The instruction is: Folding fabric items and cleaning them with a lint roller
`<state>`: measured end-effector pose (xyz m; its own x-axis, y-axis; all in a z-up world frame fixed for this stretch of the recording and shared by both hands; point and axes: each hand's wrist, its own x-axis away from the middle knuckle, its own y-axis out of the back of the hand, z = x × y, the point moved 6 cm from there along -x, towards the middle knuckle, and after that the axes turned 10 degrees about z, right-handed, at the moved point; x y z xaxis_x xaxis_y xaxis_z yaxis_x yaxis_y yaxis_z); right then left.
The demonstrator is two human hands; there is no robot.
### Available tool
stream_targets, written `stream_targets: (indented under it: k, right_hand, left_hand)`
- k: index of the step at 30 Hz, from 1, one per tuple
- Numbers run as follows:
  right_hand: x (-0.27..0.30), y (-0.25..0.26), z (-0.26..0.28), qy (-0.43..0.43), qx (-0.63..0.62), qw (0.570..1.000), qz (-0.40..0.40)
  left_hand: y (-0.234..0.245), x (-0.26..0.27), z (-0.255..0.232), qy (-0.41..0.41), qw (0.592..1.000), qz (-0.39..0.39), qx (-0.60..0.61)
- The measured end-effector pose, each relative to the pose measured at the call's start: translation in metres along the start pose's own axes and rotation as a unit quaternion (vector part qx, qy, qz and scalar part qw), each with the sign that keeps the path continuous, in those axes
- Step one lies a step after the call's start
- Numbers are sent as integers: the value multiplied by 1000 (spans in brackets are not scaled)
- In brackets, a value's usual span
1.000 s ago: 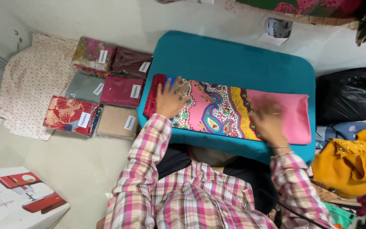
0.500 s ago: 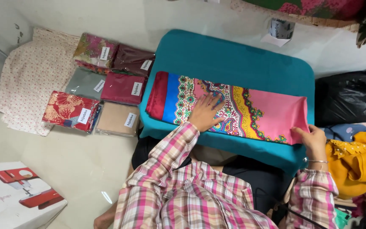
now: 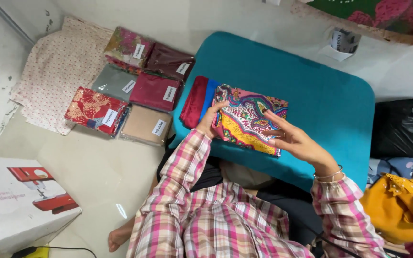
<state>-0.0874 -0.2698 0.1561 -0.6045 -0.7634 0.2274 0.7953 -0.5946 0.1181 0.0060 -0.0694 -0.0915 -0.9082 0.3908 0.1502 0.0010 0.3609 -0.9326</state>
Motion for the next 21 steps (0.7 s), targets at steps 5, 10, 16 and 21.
stream_targets:
  k: [5, 10, 16, 21]
  right_hand:
    - [7, 23, -42, -40, 15, 994, -103]
    - [36, 45, -71, -89, -14, 984, -152]
    - [31, 50, -95, -88, 16, 982, -169]
    - [4, 40, -80, -64, 121, 979, -153]
  left_hand:
    - [-19, 17, -20, 68, 990, -116, -43]
    - [16, 30, -90, -7, 983, -125, -138]
    - [9, 64, -138, -83, 882, -148, -439]
    - [14, 61, -156, -34, 638, -261, -724]
